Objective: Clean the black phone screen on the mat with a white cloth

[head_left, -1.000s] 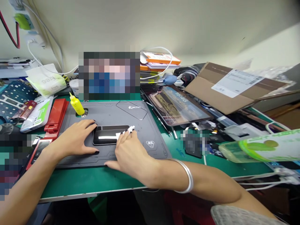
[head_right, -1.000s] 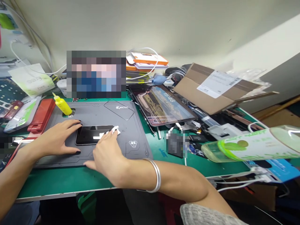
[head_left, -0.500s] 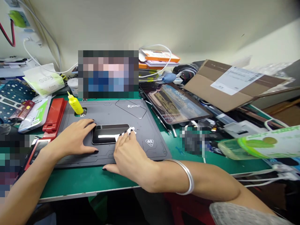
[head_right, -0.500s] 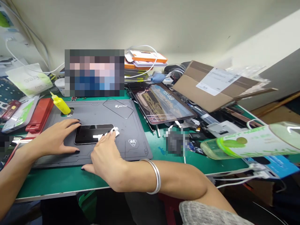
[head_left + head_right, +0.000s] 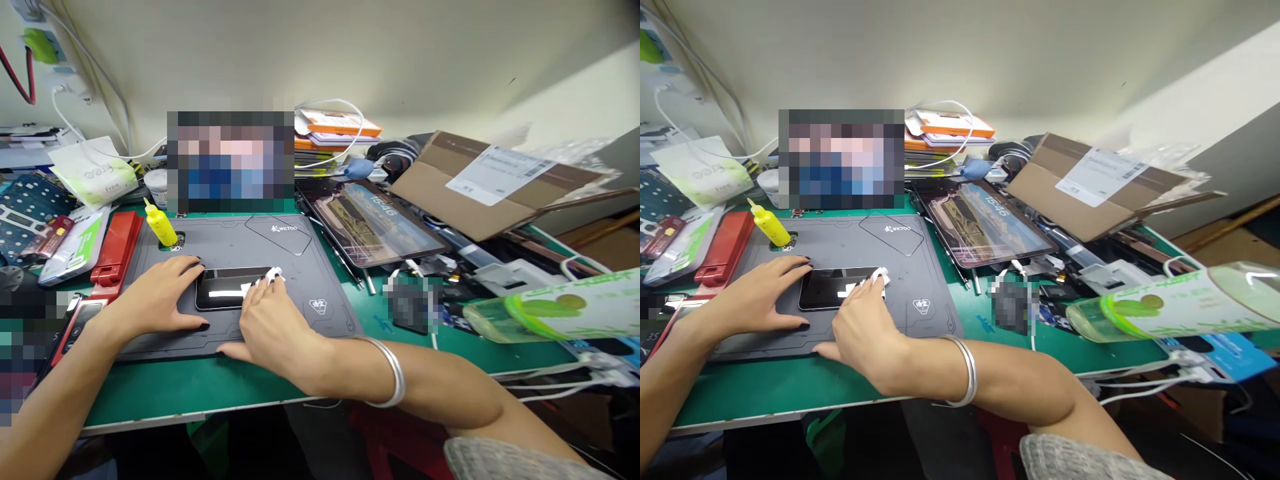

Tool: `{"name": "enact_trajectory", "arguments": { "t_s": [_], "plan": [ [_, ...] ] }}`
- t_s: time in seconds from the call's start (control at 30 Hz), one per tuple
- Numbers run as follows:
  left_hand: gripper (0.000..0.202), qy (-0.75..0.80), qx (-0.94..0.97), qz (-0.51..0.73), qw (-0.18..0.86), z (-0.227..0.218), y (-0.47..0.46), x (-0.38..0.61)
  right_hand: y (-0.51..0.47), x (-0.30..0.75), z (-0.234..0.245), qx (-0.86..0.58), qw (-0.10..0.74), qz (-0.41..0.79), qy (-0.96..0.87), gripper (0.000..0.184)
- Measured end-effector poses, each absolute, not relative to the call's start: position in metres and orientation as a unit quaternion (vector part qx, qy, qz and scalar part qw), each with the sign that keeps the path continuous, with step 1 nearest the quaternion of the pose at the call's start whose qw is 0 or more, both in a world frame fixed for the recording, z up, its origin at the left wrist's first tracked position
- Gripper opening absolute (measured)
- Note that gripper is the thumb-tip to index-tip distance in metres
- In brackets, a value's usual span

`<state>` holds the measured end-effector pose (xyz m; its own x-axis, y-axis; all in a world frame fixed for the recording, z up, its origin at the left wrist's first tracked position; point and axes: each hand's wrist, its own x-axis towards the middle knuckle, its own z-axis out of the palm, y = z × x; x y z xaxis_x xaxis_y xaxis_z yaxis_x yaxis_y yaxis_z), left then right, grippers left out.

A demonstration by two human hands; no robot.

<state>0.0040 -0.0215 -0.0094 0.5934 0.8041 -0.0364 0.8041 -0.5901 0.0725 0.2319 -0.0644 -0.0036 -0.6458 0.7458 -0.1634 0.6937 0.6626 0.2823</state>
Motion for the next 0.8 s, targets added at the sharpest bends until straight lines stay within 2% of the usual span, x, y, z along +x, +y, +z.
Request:
{"name": "enact_trajectory", "arguments": {
  "t_s": [0.27, 0.43, 0.6, 0.8],
  "plan": [
    [0.082, 0.451, 0.892, -0.007, 0.037, -0.008, -0.022, 0.004, -0.064, 0.231, -0.001, 0.400, 0.168, 0.095, 0.896, 0.099],
    [0.084, 0.451, 0.892, -0.006, 0.041, -0.008, -0.022, 0.005, -0.063, 0.232, -0.001, 0.384, 0.145, 0.094, 0.907, 0.099],
    [0.083, 0.451, 0.892, -0.010, 0.038, -0.008, -0.022, 0.004, -0.051, 0.232, 0.003, 0.421, 0.157, 0.088, 0.889, 0.098],
    [0.085, 0.450, 0.892, -0.012, 0.036, -0.009, -0.022, 0.004, -0.072, 0.233, 0.004, 0.383, 0.158, 0.068, 0.907, 0.099]
  ]
}}
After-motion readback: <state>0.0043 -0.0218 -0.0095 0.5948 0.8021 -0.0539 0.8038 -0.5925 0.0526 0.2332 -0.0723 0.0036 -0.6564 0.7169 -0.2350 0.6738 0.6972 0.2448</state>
